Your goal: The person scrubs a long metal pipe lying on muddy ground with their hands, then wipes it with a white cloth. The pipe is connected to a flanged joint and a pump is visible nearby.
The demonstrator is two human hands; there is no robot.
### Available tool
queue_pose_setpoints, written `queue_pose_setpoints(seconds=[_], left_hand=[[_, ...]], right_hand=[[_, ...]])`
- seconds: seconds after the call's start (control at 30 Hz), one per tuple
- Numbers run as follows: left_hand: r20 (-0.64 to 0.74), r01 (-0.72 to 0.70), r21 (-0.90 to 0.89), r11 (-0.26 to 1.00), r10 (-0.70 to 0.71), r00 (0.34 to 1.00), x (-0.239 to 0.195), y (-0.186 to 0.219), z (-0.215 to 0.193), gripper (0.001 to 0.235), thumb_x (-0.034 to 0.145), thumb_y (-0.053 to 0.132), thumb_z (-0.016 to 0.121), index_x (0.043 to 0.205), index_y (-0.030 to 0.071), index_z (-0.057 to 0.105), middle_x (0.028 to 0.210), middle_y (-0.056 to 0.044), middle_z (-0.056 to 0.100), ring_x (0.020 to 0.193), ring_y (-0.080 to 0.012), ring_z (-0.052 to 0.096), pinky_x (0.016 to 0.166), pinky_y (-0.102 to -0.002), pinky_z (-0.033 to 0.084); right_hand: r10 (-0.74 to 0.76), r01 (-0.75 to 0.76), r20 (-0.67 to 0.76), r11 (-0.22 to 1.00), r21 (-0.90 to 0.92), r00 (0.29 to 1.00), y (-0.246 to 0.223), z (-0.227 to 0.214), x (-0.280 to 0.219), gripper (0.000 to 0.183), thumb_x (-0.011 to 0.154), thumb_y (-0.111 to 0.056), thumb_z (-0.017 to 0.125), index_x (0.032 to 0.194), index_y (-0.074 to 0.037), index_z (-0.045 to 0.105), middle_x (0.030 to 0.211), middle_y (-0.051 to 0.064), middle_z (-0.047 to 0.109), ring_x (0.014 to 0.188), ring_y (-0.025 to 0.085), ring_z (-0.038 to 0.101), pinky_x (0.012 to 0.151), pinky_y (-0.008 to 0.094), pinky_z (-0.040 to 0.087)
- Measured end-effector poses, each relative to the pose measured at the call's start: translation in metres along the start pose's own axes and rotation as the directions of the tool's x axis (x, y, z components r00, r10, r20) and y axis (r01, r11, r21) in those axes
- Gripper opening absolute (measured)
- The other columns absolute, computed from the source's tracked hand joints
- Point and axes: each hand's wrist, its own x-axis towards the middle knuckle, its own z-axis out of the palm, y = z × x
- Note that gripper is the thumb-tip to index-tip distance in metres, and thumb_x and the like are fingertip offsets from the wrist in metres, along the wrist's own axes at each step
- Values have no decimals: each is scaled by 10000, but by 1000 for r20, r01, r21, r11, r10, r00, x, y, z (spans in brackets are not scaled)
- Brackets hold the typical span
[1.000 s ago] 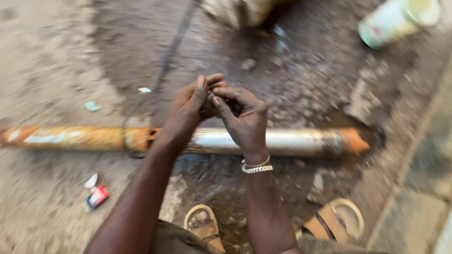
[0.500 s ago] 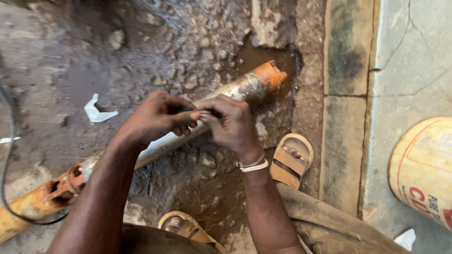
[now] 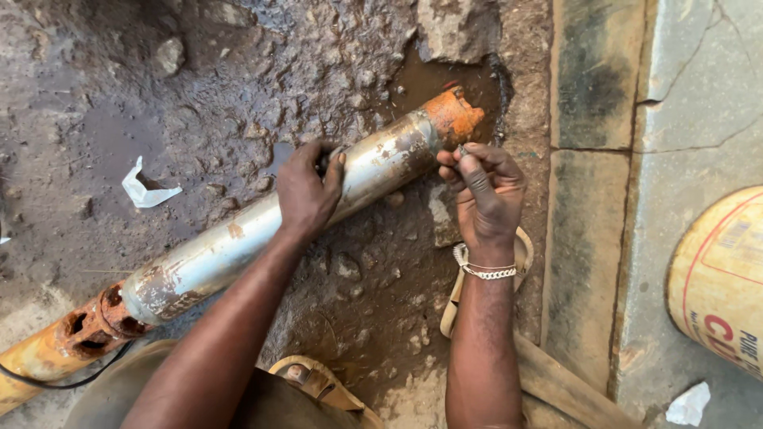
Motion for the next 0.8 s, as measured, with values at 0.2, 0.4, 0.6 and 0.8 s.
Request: queue_pose_setpoints(seconds=[0.2, 0.4, 0.6, 0.8], left_hand=[[-211, -103, 80, 992, 117, 970, -17, -22, 24, 216, 1015, 249, 716, 1125, 62, 714, 934, -88, 732, 779, -183, 675, 635, -348, 599], [-225, -132, 161, 978, 166, 960, -23, -16, 23, 220, 996, 259, 750, 1123, 86, 696, 893, -61, 692, 760, -170, 645, 604, -336, 570], [-228, -180, 167, 969, 216, 949, -27, -15, 22, 216, 1007, 261, 731, 1136, 92, 695, 891, -63, 675, 762, -171, 639, 610, -333, 556], [-225, -217, 205, 954, 262, 938, -25, -10, 23, 178, 1017, 243, 712, 1129, 107, 688, 884, -47, 626, 777, -174, 592, 667, -360, 519]], right_hand=[[-18, 22, 20, 976, -215, 1000, 4, -2, -2, 96, 1043, -137, 705, 1080, -65, 756, 913, 103, 756, 774, 181, 749, 660, 326, 669], [-68, 82, 56, 949, -304, 996, 8, -6, 10, 119, 1025, -156, 742, 1098, -63, 730, 996, 134, 760, 905, 209, 778, 761, 340, 681], [20, -79, -124, 870, -487, 992, 13, -17, 29, 201, 1054, -204, 673, 997, -31, 760, 822, 143, 764, 667, 205, 764, 593, 323, 686], [-73, 102, 71, 712, -694, 995, 11, -12, 51, 215, 989, -158, 732, 1153, -19, 723, 1041, 113, 777, 921, 148, 793, 769, 275, 692]])
